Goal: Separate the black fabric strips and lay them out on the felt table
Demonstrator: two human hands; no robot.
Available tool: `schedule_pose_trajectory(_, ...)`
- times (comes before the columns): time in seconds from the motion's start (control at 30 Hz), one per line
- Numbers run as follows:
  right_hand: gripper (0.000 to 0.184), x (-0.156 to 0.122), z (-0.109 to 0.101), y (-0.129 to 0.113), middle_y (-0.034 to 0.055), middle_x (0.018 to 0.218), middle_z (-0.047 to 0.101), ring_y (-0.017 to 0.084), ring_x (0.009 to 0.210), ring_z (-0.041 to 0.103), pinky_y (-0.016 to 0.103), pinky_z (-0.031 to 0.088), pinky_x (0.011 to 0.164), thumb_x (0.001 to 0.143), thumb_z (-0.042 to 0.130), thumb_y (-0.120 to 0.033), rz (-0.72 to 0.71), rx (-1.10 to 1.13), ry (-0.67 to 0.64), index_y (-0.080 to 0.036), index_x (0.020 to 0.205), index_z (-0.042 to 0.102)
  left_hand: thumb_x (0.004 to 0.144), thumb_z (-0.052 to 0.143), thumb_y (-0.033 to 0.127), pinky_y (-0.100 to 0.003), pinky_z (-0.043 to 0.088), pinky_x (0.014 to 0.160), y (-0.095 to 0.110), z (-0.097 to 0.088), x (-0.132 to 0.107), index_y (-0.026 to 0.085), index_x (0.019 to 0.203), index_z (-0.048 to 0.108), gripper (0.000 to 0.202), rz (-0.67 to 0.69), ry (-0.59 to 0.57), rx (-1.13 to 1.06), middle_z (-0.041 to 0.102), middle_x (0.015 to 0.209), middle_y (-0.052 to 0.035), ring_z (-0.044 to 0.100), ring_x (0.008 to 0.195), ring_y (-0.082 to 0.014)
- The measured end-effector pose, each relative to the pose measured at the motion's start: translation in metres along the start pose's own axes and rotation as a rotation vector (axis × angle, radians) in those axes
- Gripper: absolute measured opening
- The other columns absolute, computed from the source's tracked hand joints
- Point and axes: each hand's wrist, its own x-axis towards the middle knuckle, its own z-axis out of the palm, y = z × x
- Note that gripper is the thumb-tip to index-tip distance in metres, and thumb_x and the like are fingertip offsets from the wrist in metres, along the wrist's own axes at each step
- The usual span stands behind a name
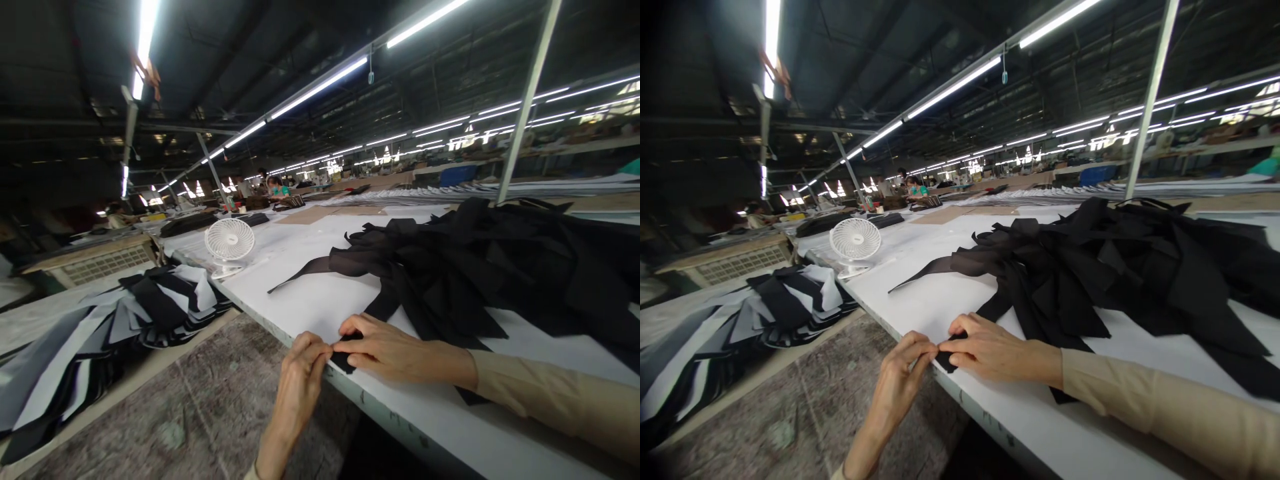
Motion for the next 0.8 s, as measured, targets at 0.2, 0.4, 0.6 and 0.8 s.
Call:
schedule_pose_trajectory(0.2, 0.027, 0.001, -0.005, -0.019, 0.0108, 0.119, 0.052, 0.019, 0.108, 0.049, 0.036, 0.036, 0.099, 0.091, 0.051, -0.023, -0.136, 0.023, -0.081, -0.022, 0.112, 0.067, 0.091, 0.047, 0.03, -0.028, 0.044, 0.081, -0.006, -0.017, 0.011, 0.021, 0.093, 0.066, 0.02, 0.003, 0.019, -0.071, 0.062, 0.089, -0.0033, 0.056, 0.089, -0.017)
schedule_pose_trajectory(0.4, 0.033, 0.008, -0.01, -0.04, 0.0048, 0.079, 0.069, 0.013, 0.079, 0.06, 0.026, 0.044, 0.085, 0.097, 0.04, -0.029, -0.341, 0.248, 0.017, -0.013, 0.092, 0.069, 0.092, 0.044, 0.028, -0.041, 0.038, 0.098, 0.012, -0.004, 0.022, 0.027, 0.115, 0.063, 0.03, 0.261, -0.279, 0.118, 0.059, 0.119, -0.0061, 0.048, 0.112, -0.0221)
schedule_pose_trajectory(0.6, 0.034, -0.011, -0.004, 0.021, 0.0148, 0.112, 0.063, 0.027, 0.094, 0.06, 0.047, 0.048, 0.082, 0.093, 0.039, -0.033, 0.347, -0.414, 0.19, -0.019, 0.11, 0.064, 0.09, 0.047, 0.028, -0.044, 0.042, 0.091, 0.021, 0.005, -0.021, 0.026, 0.112, 0.063, 0.027, 0.235, -0.095, 0.295, 0.061, 0.109, -0.0073, 0.053, 0.102, -0.0234)
schedule_pose_trajectory(0.8, 0.045, -0.004, 0.046, 0.064, 0.0089, 0.138, 0.048, 0.033, 0.126, 0.043, 0.051, 0.041, 0.1, 0.09, 0.042, -0.041, 0.061, -0.275, 0.107, -0.027, 0.131, 0.052, 0.089, 0.05, 0.04, -0.034, 0.045, 0.083, 0.007, 0.051, -0.04, 0.034, 0.103, 0.067, 0.023, 0.293, 0.036, 0.395, 0.067, 0.092, -0.002, 0.058, 0.087, -0.0185)
